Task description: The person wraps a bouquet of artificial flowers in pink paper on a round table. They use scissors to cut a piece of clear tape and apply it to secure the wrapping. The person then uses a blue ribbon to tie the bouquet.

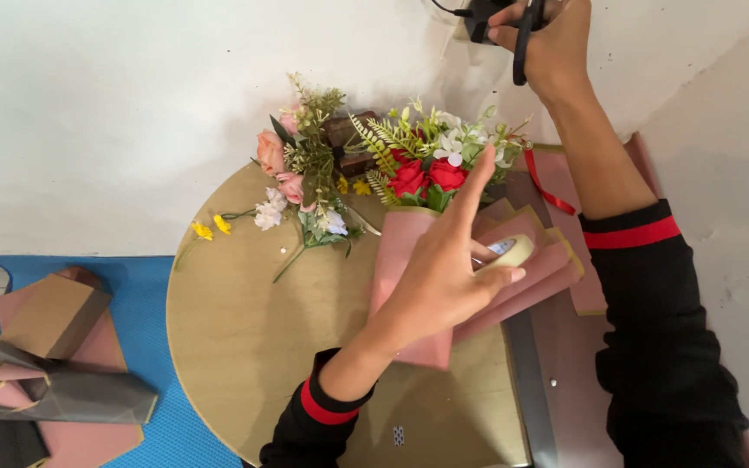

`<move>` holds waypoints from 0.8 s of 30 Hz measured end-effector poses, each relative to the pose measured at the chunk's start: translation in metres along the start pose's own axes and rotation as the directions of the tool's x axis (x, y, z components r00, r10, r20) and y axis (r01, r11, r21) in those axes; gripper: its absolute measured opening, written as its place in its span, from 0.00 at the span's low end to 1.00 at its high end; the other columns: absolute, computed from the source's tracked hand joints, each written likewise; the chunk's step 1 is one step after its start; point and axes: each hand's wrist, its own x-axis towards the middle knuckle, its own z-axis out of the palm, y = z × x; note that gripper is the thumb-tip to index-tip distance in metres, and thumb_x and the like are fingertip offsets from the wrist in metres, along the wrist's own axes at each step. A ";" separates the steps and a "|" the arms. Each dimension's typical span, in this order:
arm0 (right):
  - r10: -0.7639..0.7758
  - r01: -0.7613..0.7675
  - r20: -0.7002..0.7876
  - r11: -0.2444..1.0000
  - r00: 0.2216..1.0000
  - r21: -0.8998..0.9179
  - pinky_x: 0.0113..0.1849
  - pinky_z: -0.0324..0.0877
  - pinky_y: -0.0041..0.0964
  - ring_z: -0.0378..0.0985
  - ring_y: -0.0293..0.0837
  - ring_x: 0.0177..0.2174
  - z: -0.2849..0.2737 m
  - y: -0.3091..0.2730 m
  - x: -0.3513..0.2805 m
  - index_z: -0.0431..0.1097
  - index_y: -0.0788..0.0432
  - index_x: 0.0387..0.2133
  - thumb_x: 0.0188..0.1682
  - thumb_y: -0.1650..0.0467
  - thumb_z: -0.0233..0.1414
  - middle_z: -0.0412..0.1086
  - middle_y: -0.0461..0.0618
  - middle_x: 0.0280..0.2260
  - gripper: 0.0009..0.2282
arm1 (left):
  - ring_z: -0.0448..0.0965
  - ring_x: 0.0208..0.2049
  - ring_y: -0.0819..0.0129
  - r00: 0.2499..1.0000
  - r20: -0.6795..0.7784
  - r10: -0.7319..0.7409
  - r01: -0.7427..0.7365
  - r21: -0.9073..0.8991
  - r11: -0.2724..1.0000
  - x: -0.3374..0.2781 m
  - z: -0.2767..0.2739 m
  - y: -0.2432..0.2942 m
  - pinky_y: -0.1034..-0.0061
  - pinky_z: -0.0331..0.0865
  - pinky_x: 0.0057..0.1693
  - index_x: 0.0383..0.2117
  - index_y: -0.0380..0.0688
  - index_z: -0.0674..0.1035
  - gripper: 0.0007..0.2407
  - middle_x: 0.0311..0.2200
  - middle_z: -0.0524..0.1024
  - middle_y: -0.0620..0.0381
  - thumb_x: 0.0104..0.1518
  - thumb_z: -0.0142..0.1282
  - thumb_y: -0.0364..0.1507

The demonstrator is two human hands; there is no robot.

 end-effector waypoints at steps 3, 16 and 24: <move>0.057 -0.073 -0.095 0.983 0.994 -0.168 0.45 0.87 0.46 0.83 0.45 0.37 0.006 -0.003 0.001 0.71 0.63 0.34 0.52 0.83 0.64 0.77 0.52 0.34 0.09 | 0.88 0.33 0.64 1.000 0.010 0.006 -0.006 -0.019 1.000 0.000 0.002 0.000 0.74 0.80 0.43 0.71 0.63 0.40 0.44 0.77 0.43 0.54 0.53 0.63 0.25; -0.053 -0.001 -0.185 0.960 0.981 -0.281 0.33 0.66 0.39 0.63 0.41 0.32 -0.004 0.015 -0.009 0.64 0.58 0.42 0.53 0.82 0.71 0.63 0.48 0.32 0.19 | 0.89 0.33 0.62 0.998 0.003 0.066 -0.066 -0.014 0.998 -0.002 0.010 -0.008 0.51 0.40 0.76 0.72 0.61 0.40 0.45 0.76 0.45 0.58 0.53 0.62 0.24; 0.141 -0.115 -0.064 0.945 0.988 0.307 0.37 0.65 0.31 0.68 0.44 0.30 -0.003 -0.103 -0.104 0.49 0.50 0.43 0.54 0.66 0.54 0.68 0.72 0.56 0.16 | 0.87 0.41 0.56 0.928 -0.338 0.153 -0.265 -0.315 0.911 0.006 0.016 -0.020 0.81 0.85 0.43 0.69 0.55 0.59 0.32 0.75 0.48 0.44 0.58 0.61 0.40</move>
